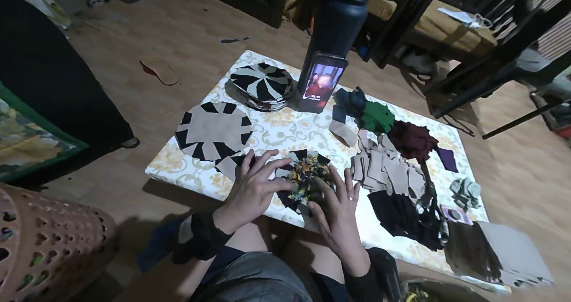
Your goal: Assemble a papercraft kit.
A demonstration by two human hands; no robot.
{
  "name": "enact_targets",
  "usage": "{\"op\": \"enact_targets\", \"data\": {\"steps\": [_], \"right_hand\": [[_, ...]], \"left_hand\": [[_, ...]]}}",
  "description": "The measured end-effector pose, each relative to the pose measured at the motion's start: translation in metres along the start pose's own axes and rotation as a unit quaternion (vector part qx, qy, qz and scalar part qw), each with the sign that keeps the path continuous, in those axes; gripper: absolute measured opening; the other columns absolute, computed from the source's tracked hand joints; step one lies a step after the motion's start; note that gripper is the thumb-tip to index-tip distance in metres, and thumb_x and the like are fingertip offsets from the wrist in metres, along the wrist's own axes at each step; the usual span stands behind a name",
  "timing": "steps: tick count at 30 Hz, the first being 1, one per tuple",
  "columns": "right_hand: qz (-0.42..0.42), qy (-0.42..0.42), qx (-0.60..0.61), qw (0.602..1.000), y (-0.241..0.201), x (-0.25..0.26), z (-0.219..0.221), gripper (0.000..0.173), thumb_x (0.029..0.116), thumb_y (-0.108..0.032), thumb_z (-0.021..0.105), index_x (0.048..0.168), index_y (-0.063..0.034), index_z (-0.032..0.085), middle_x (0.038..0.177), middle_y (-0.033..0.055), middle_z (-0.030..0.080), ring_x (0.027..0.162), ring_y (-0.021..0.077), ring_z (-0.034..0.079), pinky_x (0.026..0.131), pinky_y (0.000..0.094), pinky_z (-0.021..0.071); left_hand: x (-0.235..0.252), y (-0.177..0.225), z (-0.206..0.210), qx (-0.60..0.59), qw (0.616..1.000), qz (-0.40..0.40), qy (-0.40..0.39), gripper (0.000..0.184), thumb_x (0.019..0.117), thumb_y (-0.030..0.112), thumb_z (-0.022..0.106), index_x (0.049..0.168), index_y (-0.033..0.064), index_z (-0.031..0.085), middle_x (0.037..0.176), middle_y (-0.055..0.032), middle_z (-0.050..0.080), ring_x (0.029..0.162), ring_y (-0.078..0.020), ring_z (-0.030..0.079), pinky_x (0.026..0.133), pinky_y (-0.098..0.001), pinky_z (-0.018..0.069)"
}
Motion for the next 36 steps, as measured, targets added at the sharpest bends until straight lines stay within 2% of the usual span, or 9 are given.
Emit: {"op": "enact_targets", "data": {"steps": [4,6,10,13,18,22,25,32,36], "right_hand": [[-0.038,-0.035,0.013,0.999,-0.007,-0.002,0.005,0.054,0.1008,-0.062,0.046,0.120,-0.0189,0.073,0.154,0.0122,0.051,0.150,0.0488,0.029,0.114,0.0799,0.0117],[-0.046,-0.031,0.035,0.998,-0.008,-0.003,0.003,0.052,0.1008,-0.061,0.048,0.116,-0.0181,0.073,0.154,0.0126,0.050,0.151,0.0481,0.027,0.114,0.0794,0.0103],[-0.011,-0.006,0.021,1.000,0.000,-0.001,-0.001,0.056,0.1016,-0.060,0.046,0.131,-0.0176,0.068,0.157,0.0155,0.046,0.150,0.0498,0.026,0.114,0.0806,0.0123],[-0.012,-0.032,-0.001,0.999,0.000,-0.001,0.006,0.061,0.1005,-0.063,0.046,0.136,-0.0181,0.066,0.158,0.0147,0.045,0.151,0.0493,0.026,0.114,0.0809,0.0120],[-0.039,-0.036,0.023,0.998,-0.004,-0.003,0.006,0.055,0.0985,-0.065,0.049,0.121,-0.0207,0.072,0.157,0.0130,0.047,0.151,0.0474,0.026,0.114,0.0805,0.0103],[-0.044,-0.038,0.028,0.998,-0.004,-0.004,0.007,0.058,0.0976,-0.067,0.048,0.122,-0.0208,0.072,0.157,0.0134,0.046,0.152,0.0472,0.025,0.115,0.0799,0.0104],[-0.057,-0.052,0.024,0.997,-0.007,-0.004,0.009,0.056,0.0974,-0.068,0.048,0.119,-0.0223,0.073,0.156,0.0116,0.048,0.152,0.0455,0.026,0.115,0.0790,0.0106],[-0.032,0.030,0.060,0.997,0.004,-0.010,-0.017,0.038,0.0992,-0.053,0.059,0.109,-0.0184,0.072,0.153,0.0116,0.052,0.151,0.0427,0.029,0.118,0.0762,0.0107],[-0.022,0.014,0.035,0.999,0.009,-0.016,-0.018,0.033,0.0976,-0.047,0.063,0.094,-0.0157,0.072,0.148,0.0108,0.057,0.149,0.0444,0.033,0.116,0.0783,0.0108]], "left_hand": [[0.001,0.005,0.004,0.027,1.000,0.010,-0.011,0.043,0.0950,0.005,0.047,0.099,0.0327,0.080,0.145,0.0030,0.060,0.149,-0.0317,0.037,0.115,-0.0776,0.0105],[0.000,0.005,0.002,0.025,1.000,0.009,0.003,0.043,0.0962,0.007,0.045,0.103,0.0328,0.080,0.144,0.0030,0.061,0.148,-0.0313,0.039,0.115,-0.0774,0.0118],[0.002,0.005,0.001,0.027,1.000,0.002,0.013,0.032,0.1057,0.026,0.045,0.122,0.0280,0.074,0.144,0.0048,0.060,0.147,-0.0256,0.041,0.117,-0.0748,0.0130],[0.002,0.008,0.004,0.042,0.999,0.012,-0.005,0.034,0.1057,0.028,0.044,0.124,0.0269,0.072,0.147,0.0047,0.058,0.149,-0.0271,0.037,0.116,-0.0760,0.0109],[0.001,0.011,0.007,0.069,0.997,0.030,-0.025,0.036,0.1016,0.017,0.046,0.114,0.0322,0.076,0.149,0.0017,0.056,0.150,-0.0327,0.034,0.113,-0.0797,0.0087],[0.002,0.011,0.007,0.062,0.997,0.030,-0.023,0.036,0.1029,0.020,0.045,0.121,0.0327,0.073,0.150,0.0020,0.056,0.150,-0.0325,0.034,0.113,-0.0800,0.0092],[0.001,0.015,0.007,0.066,0.996,0.052,-0.038,0.041,0.1026,0.018,0.045,0.125,0.0406,0.070,0.151,0.0040,0.054,0.151,-0.0340,0.032,0.112,-0.0808,0.0103],[-0.001,0.016,0.010,0.041,0.995,0.076,-0.051,0.041,0.0987,0.011,0.045,0.109,0.0340,0.077,0.147,0.0068,0.059,0.150,-0.0314,0.035,0.113,-0.0799,0.0083],[0.000,0.019,0.009,0.034,0.994,0.085,-0.051,0.039,0.1030,0.018,0.044,0.123,0.0359,0.072,0.145,0.0086,0.059,0.149,-0.0288,0.038,0.113,-0.0796,0.0103]]}}
Point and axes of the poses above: each hand's wrist, its own x-axis towards the middle knuckle, its own z-axis out of the palm, y = z × x, the point moved 8 cm from there along x, towards the middle knuckle
